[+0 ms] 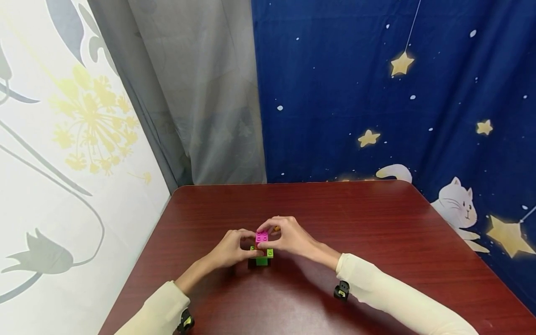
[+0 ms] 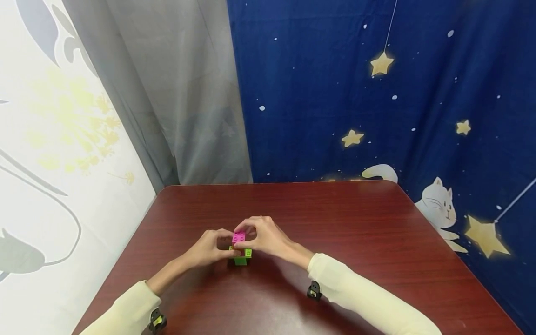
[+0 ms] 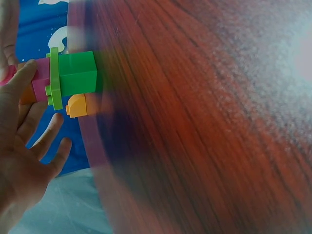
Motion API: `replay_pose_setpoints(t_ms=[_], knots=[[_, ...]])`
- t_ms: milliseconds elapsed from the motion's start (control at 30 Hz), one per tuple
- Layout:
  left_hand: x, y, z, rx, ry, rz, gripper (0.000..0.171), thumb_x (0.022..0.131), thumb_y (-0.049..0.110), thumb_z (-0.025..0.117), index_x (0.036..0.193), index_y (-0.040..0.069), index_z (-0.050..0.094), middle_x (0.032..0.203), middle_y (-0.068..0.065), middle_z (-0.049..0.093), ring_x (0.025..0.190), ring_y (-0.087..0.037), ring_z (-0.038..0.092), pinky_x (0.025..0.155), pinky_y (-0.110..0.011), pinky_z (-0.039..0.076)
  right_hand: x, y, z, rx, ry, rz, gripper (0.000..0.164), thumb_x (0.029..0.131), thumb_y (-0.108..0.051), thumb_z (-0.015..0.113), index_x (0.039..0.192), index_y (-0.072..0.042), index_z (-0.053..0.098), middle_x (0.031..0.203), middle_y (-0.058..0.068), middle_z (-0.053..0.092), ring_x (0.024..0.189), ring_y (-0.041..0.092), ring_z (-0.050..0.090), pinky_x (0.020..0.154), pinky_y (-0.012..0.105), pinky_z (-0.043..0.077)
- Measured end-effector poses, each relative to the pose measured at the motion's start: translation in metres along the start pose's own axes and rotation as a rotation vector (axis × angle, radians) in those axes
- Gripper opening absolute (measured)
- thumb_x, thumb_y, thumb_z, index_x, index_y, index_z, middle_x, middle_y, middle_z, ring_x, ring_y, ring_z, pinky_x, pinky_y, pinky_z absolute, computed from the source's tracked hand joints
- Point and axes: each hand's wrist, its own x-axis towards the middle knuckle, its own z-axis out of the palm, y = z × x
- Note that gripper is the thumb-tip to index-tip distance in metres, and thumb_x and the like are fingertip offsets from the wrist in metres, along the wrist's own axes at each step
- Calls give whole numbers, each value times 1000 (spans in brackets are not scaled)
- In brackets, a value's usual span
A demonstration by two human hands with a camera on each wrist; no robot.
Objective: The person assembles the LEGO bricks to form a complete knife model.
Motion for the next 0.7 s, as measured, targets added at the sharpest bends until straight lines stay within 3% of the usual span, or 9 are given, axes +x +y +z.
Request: replay_pose_setpoints(t_ms=[200,400,700], knots=[[-1,0,0,-7,-9,-14,37,87,38,85,115,14,76,107,4,75,101,-11,70,88,-40,59,0,-1,3,-38,20,-12,32,82,-23,91,112,-19,78,99,-10,72,91,5,68,81,32,60],[-1,1,0,-4,-4,-28,37,87,36,87,113,12,76,107,3,75,99,-12,71,87,-37,59,-1,0,4,-74,34,-28,33,81,-26,92,112,-20,79,100,-11,72,91,13,68,77,36,59],[0,1,1,12,6,-30,32,86,34,87,110,13,76,107,2,75,99,-11,71,86,-32,58,-1,3,6,-40,36,15,36,78,-29,94,109,-22,80,97,-11,71,90,18,69,74,33,61]])
